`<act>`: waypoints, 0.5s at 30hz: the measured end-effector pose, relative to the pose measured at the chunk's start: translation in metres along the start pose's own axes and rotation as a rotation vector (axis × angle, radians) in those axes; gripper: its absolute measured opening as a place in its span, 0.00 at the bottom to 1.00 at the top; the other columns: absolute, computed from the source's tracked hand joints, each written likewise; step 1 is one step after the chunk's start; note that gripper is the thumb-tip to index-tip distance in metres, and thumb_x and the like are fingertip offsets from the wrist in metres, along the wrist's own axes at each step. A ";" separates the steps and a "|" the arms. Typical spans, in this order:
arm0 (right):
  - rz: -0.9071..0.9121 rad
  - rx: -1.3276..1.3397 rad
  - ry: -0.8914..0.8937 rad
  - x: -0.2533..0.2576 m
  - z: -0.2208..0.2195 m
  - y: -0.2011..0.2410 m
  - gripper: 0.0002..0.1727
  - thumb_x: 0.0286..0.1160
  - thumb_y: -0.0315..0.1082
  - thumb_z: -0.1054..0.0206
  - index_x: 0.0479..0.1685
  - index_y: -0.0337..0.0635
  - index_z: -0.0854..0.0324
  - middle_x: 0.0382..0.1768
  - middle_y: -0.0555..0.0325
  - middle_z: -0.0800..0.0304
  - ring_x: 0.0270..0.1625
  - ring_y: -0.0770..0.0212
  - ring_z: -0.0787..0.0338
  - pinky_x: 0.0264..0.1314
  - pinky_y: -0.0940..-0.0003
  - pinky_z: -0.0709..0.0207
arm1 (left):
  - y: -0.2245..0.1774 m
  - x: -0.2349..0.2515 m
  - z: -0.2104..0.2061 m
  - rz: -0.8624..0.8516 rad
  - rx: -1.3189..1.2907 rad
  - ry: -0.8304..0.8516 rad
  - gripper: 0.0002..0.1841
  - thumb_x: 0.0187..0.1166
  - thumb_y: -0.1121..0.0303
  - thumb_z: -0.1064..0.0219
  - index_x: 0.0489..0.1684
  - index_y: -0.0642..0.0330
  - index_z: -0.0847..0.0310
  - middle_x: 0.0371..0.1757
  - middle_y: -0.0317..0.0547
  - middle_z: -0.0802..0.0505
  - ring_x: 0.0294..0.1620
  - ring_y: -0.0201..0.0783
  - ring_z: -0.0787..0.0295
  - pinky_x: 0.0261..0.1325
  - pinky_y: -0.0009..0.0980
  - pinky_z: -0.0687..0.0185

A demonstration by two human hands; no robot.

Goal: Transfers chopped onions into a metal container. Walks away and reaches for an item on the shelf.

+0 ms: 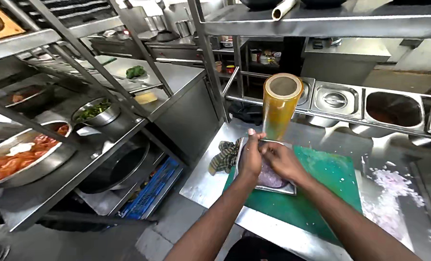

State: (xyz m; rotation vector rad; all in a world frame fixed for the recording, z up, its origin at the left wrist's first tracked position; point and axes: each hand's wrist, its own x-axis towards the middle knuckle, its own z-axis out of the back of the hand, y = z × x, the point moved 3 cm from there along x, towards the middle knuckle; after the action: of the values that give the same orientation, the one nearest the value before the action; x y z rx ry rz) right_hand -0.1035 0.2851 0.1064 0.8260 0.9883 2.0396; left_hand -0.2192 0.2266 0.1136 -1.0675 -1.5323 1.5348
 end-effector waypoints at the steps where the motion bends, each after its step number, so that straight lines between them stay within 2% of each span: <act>1: -0.043 -0.036 0.078 -0.002 -0.002 -0.004 0.13 0.85 0.33 0.41 0.52 0.44 0.10 0.55 0.53 0.08 0.58 0.55 0.10 0.62 0.45 0.17 | 0.004 0.000 -0.001 0.047 0.011 0.028 0.46 0.86 0.29 0.76 0.74 0.51 0.20 0.74 0.43 0.14 0.74 0.41 0.20 0.73 0.51 0.25; 2: -0.059 -0.001 0.070 -0.003 0.002 -0.001 0.13 0.82 0.31 0.40 0.56 0.45 0.11 0.62 0.54 0.10 0.65 0.57 0.12 0.69 0.47 0.19 | 0.001 0.002 -0.002 0.054 -0.006 0.047 0.45 0.86 0.30 0.76 0.75 0.51 0.21 0.74 0.43 0.14 0.73 0.41 0.20 0.72 0.51 0.25; 3: -0.075 0.081 0.017 -0.003 0.009 0.004 0.14 0.81 0.30 0.39 0.58 0.45 0.11 0.63 0.55 0.11 0.66 0.59 0.13 0.69 0.50 0.19 | -0.004 0.002 -0.002 0.043 -0.027 0.061 0.44 0.87 0.32 0.76 0.77 0.51 0.23 0.74 0.44 0.15 0.74 0.42 0.21 0.72 0.50 0.24; 5: -0.077 0.265 -0.146 -0.013 0.029 0.007 0.15 0.79 0.29 0.40 0.59 0.44 0.12 0.59 0.58 0.09 0.61 0.64 0.11 0.64 0.59 0.16 | -0.018 -0.006 -0.008 -0.001 -0.004 0.092 0.42 0.89 0.35 0.76 0.80 0.51 0.25 0.79 0.43 0.18 0.79 0.42 0.25 0.78 0.51 0.29; 6: -0.060 0.334 -0.229 -0.022 0.044 0.004 0.15 0.80 0.29 0.40 0.59 0.43 0.13 0.58 0.58 0.09 0.60 0.65 0.11 0.65 0.62 0.16 | -0.025 -0.009 -0.016 -0.058 0.027 0.125 0.41 0.90 0.36 0.75 0.81 0.50 0.26 0.84 0.40 0.22 0.85 0.41 0.31 0.83 0.52 0.34; 8: -0.029 0.358 -0.402 -0.053 0.078 -0.017 0.16 0.84 0.33 0.42 0.61 0.40 0.15 0.59 0.56 0.10 0.62 0.65 0.12 0.67 0.64 0.16 | -0.035 -0.018 -0.037 -0.151 0.067 0.167 0.41 0.88 0.34 0.75 0.82 0.45 0.27 0.89 0.34 0.29 0.91 0.40 0.40 0.87 0.51 0.41; 9: -0.019 0.303 -0.500 -0.076 0.095 -0.035 0.17 0.87 0.37 0.43 0.63 0.38 0.15 0.61 0.55 0.11 0.63 0.64 0.12 0.68 0.63 0.16 | -0.039 -0.024 -0.049 -0.180 0.067 0.194 0.41 0.88 0.35 0.77 0.84 0.44 0.28 0.91 0.32 0.32 0.91 0.39 0.42 0.87 0.50 0.42; 10: -0.036 0.207 -0.599 -0.105 0.110 -0.057 0.20 0.88 0.42 0.43 0.66 0.38 0.17 0.64 0.53 0.12 0.65 0.63 0.13 0.69 0.62 0.17 | -0.040 -0.030 -0.063 -0.201 0.039 0.223 0.40 0.89 0.36 0.77 0.84 0.46 0.29 0.92 0.32 0.33 0.92 0.39 0.42 0.88 0.49 0.43; 12: -0.164 -0.035 -0.743 -0.176 0.135 -0.108 0.29 0.89 0.52 0.43 0.75 0.38 0.24 0.74 0.48 0.19 0.74 0.56 0.17 0.75 0.54 0.21 | -0.040 -0.040 -0.092 -0.214 -0.054 0.301 0.40 0.90 0.38 0.78 0.83 0.48 0.30 0.92 0.33 0.33 0.92 0.39 0.44 0.89 0.46 0.45; 13: -0.252 -0.167 -0.790 -0.214 0.141 -0.133 0.35 0.85 0.56 0.41 0.79 0.36 0.29 0.77 0.42 0.23 0.78 0.49 0.21 0.79 0.47 0.24 | -0.037 -0.045 -0.108 -0.203 -0.096 0.344 0.40 0.90 0.37 0.77 0.83 0.48 0.29 0.91 0.32 0.32 0.92 0.39 0.44 0.89 0.46 0.45; 15: -0.432 -0.387 -0.796 -0.277 0.142 -0.172 0.54 0.67 0.64 0.29 0.82 0.25 0.37 0.80 0.24 0.32 0.82 0.28 0.31 0.81 0.30 0.34 | -0.027 -0.054 -0.143 -0.176 -0.141 0.435 0.40 0.88 0.33 0.72 0.80 0.47 0.27 0.89 0.32 0.29 0.91 0.39 0.41 0.88 0.49 0.43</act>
State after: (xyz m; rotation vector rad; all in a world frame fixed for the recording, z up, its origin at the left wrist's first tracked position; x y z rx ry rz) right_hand 0.2123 0.1925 -0.0300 0.9821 0.2697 1.2798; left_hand -0.0693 0.2376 0.1502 -1.2164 -1.3969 1.0062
